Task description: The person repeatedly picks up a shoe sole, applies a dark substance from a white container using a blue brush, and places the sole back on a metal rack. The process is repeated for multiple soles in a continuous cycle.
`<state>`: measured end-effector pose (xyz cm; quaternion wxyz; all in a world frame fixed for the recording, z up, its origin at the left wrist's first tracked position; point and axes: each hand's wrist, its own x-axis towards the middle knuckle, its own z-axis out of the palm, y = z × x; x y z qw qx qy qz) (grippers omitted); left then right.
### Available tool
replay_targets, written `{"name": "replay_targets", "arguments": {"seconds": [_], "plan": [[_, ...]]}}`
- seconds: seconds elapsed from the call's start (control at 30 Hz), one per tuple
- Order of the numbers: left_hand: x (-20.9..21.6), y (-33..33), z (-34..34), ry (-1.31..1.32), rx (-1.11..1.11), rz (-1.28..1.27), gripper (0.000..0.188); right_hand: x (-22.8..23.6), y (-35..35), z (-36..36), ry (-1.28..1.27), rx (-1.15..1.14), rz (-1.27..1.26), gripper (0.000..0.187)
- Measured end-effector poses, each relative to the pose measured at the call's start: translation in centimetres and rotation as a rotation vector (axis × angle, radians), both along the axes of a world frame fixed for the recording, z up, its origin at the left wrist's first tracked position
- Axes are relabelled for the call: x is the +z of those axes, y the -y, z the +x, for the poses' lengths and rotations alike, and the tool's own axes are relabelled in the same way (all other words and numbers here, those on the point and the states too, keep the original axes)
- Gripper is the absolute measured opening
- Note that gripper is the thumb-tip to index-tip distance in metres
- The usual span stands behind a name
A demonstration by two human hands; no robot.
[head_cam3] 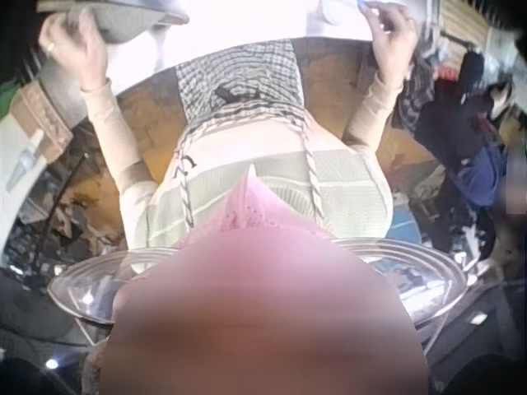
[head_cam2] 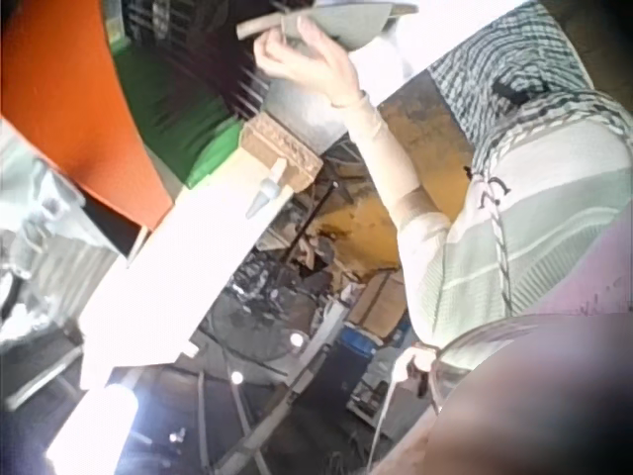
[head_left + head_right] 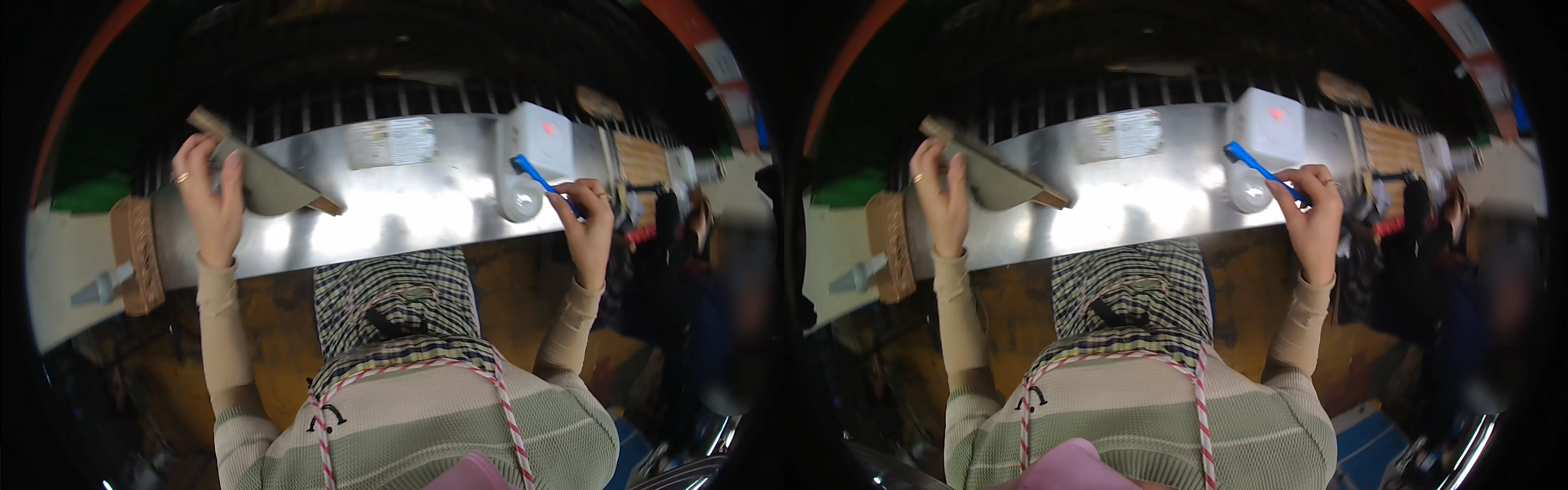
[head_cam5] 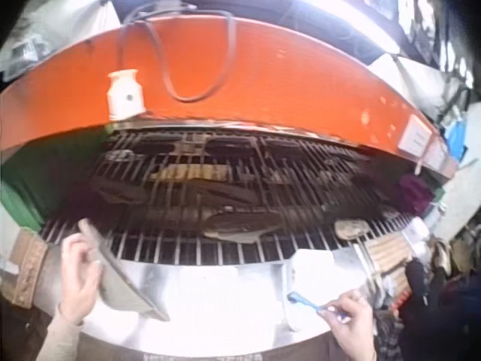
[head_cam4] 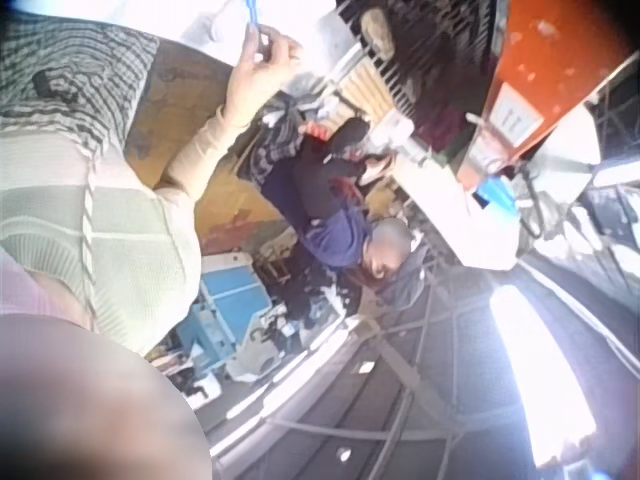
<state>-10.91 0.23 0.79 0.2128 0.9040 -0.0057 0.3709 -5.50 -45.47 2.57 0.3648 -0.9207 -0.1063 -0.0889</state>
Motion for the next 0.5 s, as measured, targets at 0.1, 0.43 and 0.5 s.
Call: {"name": "replay_targets", "arguments": {"seconds": [0.1,0.43,0.5], "plan": [[1.9,0.2,0.1,-0.043,-0.117,0.157,0.02,-0.8,1.9,-1.6,-0.001,-0.114,-0.356,0.012],[2.4,0.9,-0.4,-0.649,-0.375,-0.363,0.016,-5.5,2.3,-2.9,0.005,-0.279,-0.508,0.014],[3.6,0.2,-0.7,-0.643,-0.414,-0.237,0.03,-5.8,2.0,-2.8,0.031,-0.267,-0.525,0.015]]}}
